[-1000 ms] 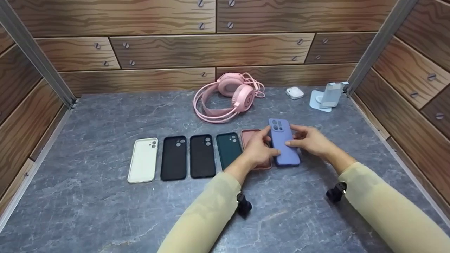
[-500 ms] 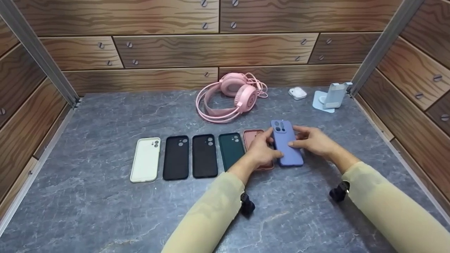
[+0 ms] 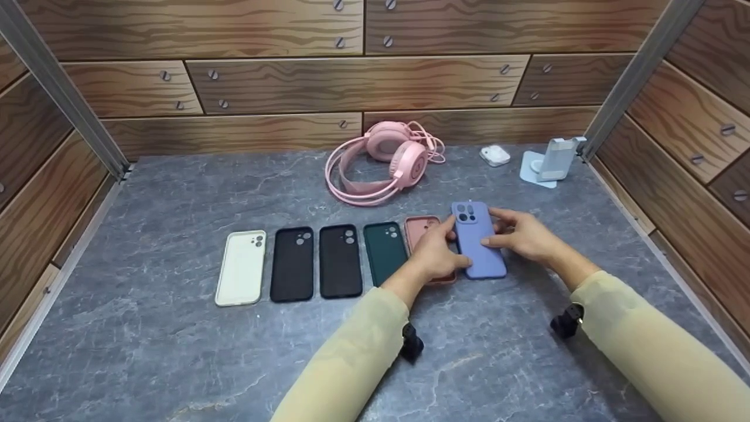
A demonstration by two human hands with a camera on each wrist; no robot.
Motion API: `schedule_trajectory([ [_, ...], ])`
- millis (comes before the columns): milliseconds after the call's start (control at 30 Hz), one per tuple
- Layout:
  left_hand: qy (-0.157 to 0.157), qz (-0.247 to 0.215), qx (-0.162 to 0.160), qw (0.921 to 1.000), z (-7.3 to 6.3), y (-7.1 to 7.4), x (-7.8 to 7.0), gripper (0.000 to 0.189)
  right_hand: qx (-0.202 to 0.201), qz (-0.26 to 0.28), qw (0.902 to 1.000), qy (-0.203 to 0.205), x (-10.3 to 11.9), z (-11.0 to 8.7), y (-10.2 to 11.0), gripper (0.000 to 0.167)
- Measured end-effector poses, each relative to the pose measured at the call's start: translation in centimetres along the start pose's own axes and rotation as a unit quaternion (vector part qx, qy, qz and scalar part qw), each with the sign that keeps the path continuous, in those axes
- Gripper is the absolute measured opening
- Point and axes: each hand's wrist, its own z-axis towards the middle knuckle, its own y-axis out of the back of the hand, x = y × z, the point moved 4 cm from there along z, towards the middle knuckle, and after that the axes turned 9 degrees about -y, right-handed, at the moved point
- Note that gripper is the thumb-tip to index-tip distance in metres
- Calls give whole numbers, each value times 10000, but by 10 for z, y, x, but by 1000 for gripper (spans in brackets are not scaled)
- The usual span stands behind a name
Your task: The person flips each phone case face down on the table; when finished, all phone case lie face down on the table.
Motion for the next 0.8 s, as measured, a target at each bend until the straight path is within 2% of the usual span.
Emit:
schedule_trajectory([
  [167,18,260,116,9996,0,-1,-1,95,-126,-20,9999,53,-4,2,1,83],
  [367,123,341,133,9993,0,0,0,93,-159,-107,9998,110,-7,3,1,82],
  [567,19,547,201,9983,1,-1,0,91,-98,-174,9994,267,-8,3,3,80],
  [800,-57,771,276,9966,2,-2,0,88,-186,-529,9980,306,-11,4,4,80],
])
